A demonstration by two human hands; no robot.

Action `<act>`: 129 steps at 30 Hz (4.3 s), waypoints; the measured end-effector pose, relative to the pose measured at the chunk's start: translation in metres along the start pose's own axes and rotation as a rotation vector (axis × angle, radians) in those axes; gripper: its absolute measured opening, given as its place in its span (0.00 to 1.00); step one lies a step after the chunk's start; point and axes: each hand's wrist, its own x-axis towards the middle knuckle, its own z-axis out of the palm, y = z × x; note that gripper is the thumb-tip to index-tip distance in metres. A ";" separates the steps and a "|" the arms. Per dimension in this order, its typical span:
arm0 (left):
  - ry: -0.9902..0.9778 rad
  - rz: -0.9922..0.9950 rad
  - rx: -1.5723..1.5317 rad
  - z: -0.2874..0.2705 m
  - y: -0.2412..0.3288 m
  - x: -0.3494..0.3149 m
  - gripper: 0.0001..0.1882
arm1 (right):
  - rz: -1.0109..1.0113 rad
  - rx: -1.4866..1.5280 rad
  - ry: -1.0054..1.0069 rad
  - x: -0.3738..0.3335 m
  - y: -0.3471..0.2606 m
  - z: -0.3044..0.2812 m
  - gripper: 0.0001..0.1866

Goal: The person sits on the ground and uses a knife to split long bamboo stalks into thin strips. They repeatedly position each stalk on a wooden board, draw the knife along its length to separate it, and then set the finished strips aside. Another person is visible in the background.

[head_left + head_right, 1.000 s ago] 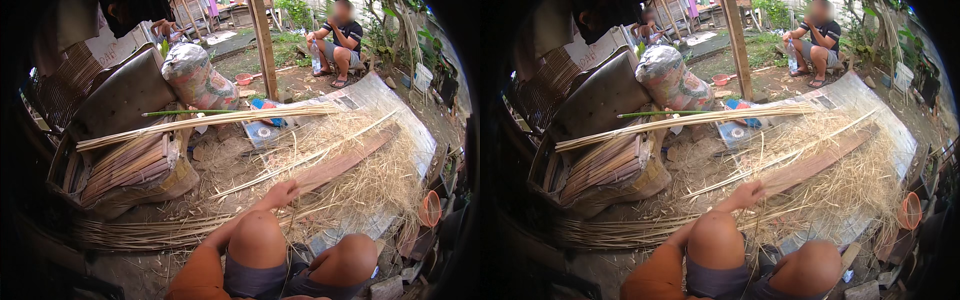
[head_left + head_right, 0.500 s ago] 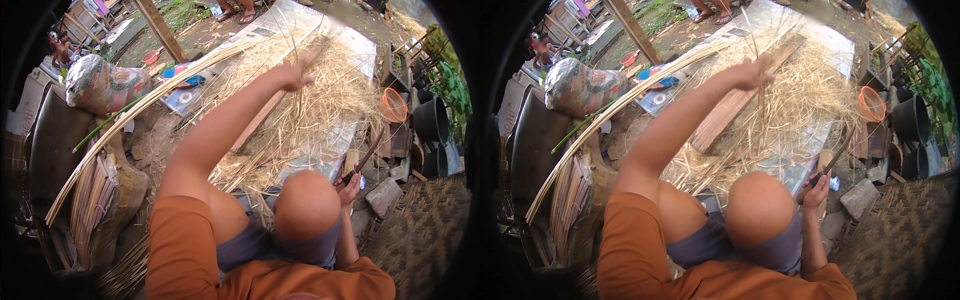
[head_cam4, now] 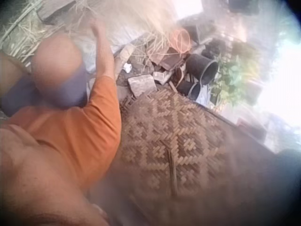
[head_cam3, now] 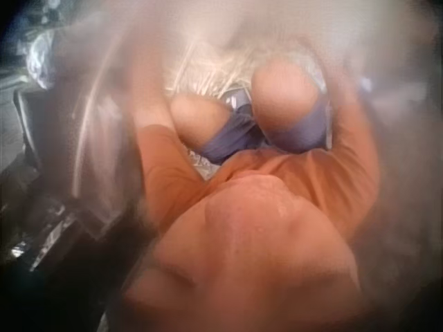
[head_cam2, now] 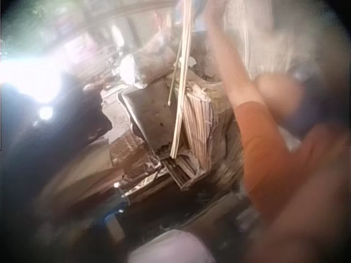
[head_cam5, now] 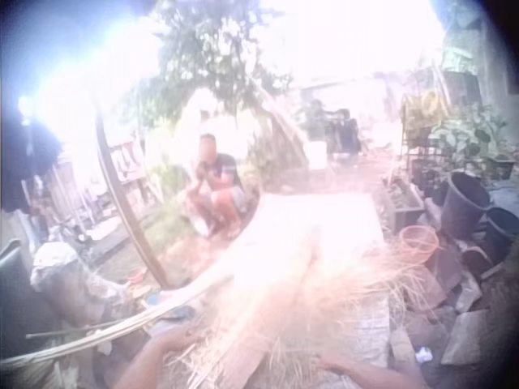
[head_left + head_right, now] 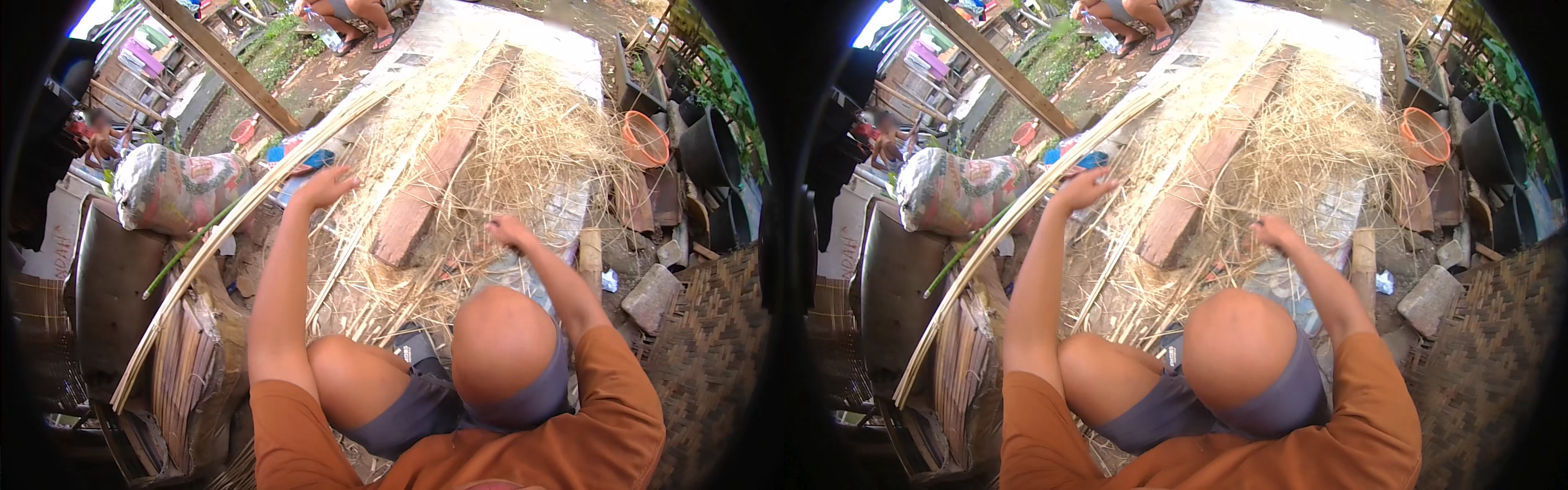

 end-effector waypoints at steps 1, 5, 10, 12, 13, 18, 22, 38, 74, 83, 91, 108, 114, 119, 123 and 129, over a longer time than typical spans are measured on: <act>-0.101 -0.152 -0.013 0.004 0.012 -0.005 0.41 | 0.010 -0.065 0.143 0.021 0.048 -0.022 0.23; -0.114 -0.311 -0.018 0.020 -0.092 -0.061 0.36 | 0.298 0.059 0.242 0.037 0.140 -0.111 0.24; 0.030 -0.654 -0.241 0.019 -0.190 -0.156 0.29 | 0.645 -0.469 0.398 -0.040 0.241 -0.186 0.33; 0.007 -0.729 -0.248 0.027 -0.204 -0.161 0.27 | 0.811 -0.338 0.471 -0.083 0.293 -0.206 0.32; 0.004 -0.730 -0.279 0.039 -0.206 -0.148 0.26 | 0.809 -0.414 0.546 -0.107 0.315 -0.230 0.32; -0.090 -0.716 -0.090 0.032 -0.192 -0.145 0.24 | 0.444 0.604 0.789 -0.129 0.280 -0.124 0.28; -0.031 -0.569 -0.043 0.023 -0.202 -0.143 0.25 | 0.288 1.472 0.823 -0.132 0.113 0.014 0.22; 0.003 -0.625 -0.153 0.045 -0.197 -0.137 0.27 | -0.531 0.717 0.248 0.002 -0.138 0.015 0.18; -0.290 -0.538 0.097 0.227 -0.261 -0.138 0.20 | -0.022 0.976 -0.189 -0.051 -0.075 0.125 0.16; 0.936 -0.260 0.416 0.003 -0.164 -0.136 0.17 | -0.077 0.923 -0.161 -0.054 -0.053 0.121 0.12; 0.288 -0.462 0.011 0.068 -0.224 -0.145 0.15 | -0.068 0.898 -0.138 -0.056 -0.059 0.129 0.14; 0.587 -0.198 -0.477 0.019 -0.101 -0.071 0.20 | -0.214 0.650 -0.190 -0.086 -0.079 0.113 0.21; -0.170 -0.301 -0.953 0.113 -0.055 -0.001 0.17 | -0.680 0.198 -0.253 -0.099 -0.116 0.083 0.24; -0.539 -0.113 -0.347 0.174 -0.046 0.046 0.21 | -0.170 0.881 -0.807 -0.106 -0.117 0.106 0.17; -0.231 -0.063 0.043 0.179 0.028 0.090 0.27 | 0.143 1.259 -0.827 -0.106 -0.103 0.118 0.17; 0.177 0.050 0.098 0.243 0.102 0.110 0.25 | 0.086 1.131 -0.796 -0.102 -0.096 0.131 0.16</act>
